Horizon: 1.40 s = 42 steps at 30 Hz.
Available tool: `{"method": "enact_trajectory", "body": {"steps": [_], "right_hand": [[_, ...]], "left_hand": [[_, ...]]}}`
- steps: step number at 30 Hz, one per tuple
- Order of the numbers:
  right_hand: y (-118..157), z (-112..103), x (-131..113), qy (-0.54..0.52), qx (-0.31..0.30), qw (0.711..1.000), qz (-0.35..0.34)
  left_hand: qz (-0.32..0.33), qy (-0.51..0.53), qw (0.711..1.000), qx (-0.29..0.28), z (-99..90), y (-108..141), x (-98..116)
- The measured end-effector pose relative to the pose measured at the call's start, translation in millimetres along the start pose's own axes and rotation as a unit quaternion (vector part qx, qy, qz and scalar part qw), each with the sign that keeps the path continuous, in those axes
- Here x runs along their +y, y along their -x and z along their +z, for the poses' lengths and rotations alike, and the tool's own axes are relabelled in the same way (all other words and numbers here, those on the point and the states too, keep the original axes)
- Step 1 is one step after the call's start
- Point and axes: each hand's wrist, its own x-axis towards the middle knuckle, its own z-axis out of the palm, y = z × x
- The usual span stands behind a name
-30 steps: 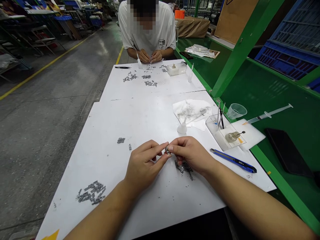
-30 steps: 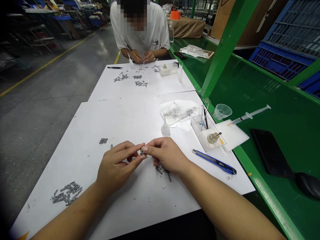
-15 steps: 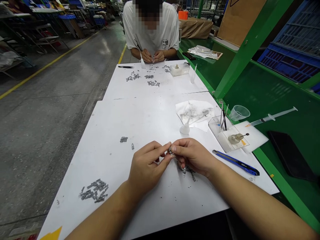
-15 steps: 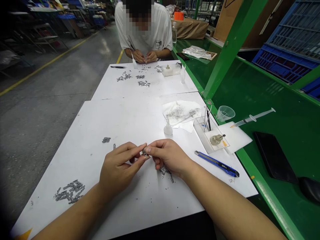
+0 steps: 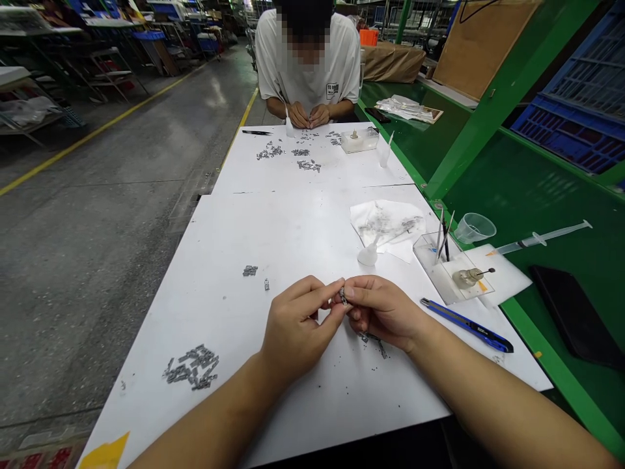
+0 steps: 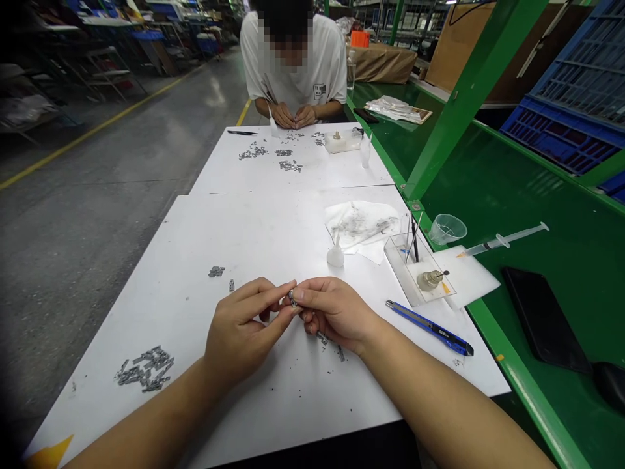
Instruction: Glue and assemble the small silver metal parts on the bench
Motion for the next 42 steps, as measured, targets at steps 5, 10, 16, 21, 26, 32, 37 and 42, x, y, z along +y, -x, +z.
{"method": "enact_trajectory", "body": {"steps": [5,10,16,21,26,32,37,42], "right_hand": [[0.5,0.7,0.6,0.007,0.008,1.0,-0.008],[0.8,1.6,-2.0,-0.002,-0.016,1.0,-0.007],[4.3,0.6,-5.2,-0.006,-0.064,0.997,0.033],[7.4,-1.4,-8.8,0.006,-0.078,0.995,0.054],[8.3,-2.1,-11.1,0.018,-0.067,0.995,0.068],[5.8,-1.2,-8.7,0.016,-0.063,0.995,0.074],[4.7,-1.2,-7.0,0.017,-0.057,0.996,0.063],[3.6,-1.1,-7.0,0.02,-0.05,0.996,0.066]], "left_hand": [[-0.014,0.006,1.0,-0.001,1.0,0.7,0.1],[-0.026,0.086,0.994,-0.06,-5.3,-2.8,-2.8],[0.041,0.116,0.988,-0.089,-16.4,-7.7,-9.4],[0.042,0.123,0.983,-0.13,-20.9,-9.6,-10.5],[0.005,0.127,0.985,-0.119,-21.7,-9.9,-11.6],[-0.024,0.118,0.986,-0.115,-21.4,-12.1,-13.7],[-0.001,0.087,0.992,-0.086,-21.3,-13.7,-11.3],[-0.003,0.061,0.995,-0.085,-20.7,-13.4,-12.3]]}}
